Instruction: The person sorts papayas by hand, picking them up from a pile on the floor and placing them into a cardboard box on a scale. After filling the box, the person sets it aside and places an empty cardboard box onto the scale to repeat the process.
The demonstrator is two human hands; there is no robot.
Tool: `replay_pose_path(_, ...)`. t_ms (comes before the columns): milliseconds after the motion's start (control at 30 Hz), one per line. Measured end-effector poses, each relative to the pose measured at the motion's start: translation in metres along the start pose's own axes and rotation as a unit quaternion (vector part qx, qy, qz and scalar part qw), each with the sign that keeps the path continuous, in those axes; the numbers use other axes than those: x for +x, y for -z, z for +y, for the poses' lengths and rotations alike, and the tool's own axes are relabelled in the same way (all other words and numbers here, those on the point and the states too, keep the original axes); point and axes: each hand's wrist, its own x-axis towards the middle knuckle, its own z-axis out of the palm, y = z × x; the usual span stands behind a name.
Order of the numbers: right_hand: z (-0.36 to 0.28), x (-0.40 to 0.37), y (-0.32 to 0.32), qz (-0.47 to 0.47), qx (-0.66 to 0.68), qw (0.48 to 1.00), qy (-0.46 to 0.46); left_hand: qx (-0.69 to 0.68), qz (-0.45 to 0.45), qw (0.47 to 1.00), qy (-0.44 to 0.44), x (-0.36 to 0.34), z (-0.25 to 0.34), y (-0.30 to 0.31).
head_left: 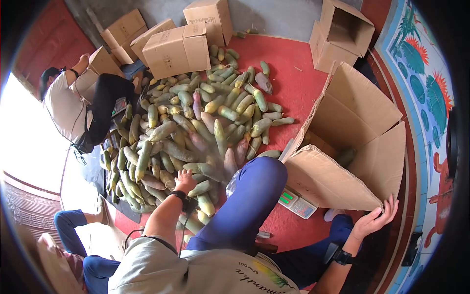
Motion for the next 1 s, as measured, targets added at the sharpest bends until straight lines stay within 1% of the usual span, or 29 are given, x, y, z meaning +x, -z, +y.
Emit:
replay_pose_path(67, 0.002, -0.001, -0.001, 0.007, 0.000, 1.000, 0.000, -0.015, 0.003, 1.000, -0.009, 0.001, 0.004, -0.003)
replay_pose_path(167, 0.006, -0.004, -0.003, 0.008, 0.012, 1.000, -0.008, -0.016, 0.006, 1.000, 0.001, 0.006, 0.009, -0.006)
replay_pose_path(300, 0.006, -0.004, -0.003, 0.009, -0.013, 1.000, 0.001, -0.021, 0.013, 1.000, 0.010, 0.019, 0.014, -0.010)
replay_pose_path(367, 0.006, -0.004, -0.003, 0.002, -0.022, 1.000, 0.000, -0.033, 0.046, 0.998, -0.002, 0.024, 0.016, -0.011)
replay_pose_path(400, 0.006, -0.004, -0.002, 0.000, -0.025, 1.000, 0.000, -0.032, 0.043, 0.999, -0.004, 0.025, 0.019, -0.010)
replay_pose_path(467, 0.006, -0.004, -0.003, 0.003, -0.036, 0.999, 0.006, -0.044, 0.110, 0.992, -0.040, 0.030, 0.028, -0.004)
replay_pose_path(500, 0.007, -0.004, -0.004, 0.002, -0.038, 0.999, 0.007, -0.044, 0.109, 0.992, -0.042, 0.034, 0.035, 0.000)
replay_pose_path(567, 0.008, -0.005, -0.005, 0.004, -0.034, 0.999, 0.002, -0.096, 0.138, 0.982, -0.084, 0.049, 0.050, 0.011)
replay_pose_path(700, 0.004, -0.004, -0.003, -0.005, -0.068, 0.998, 0.003, -0.068, 0.145, 0.980, -0.116, 0.077, 0.093, 0.036)
replay_pose_path(733, 0.004, -0.004, -0.003, -0.011, -0.072, 0.997, 0.003, -0.055, 0.167, 0.977, -0.118, 0.085, 0.105, 0.042)
replay_pose_path(833, 0.008, -0.006, -0.003, -0.015, -0.070, 0.997, 0.002, -0.037, 0.181, 0.970, -0.158, 0.104, 0.134, 0.061)
replay_pose_path(900, 0.010, -0.007, -0.005, -0.010, -0.064, 0.998, -0.002, -0.020, 0.154, 0.974, -0.165, 0.106, 0.156, 0.082)
replay_pose_path(1000, 0.009, -0.006, -0.005, -0.010, -0.052, 0.999, -0.004, 0.061, 0.143, 0.972, -0.175, 0.130, 0.172, 0.092)
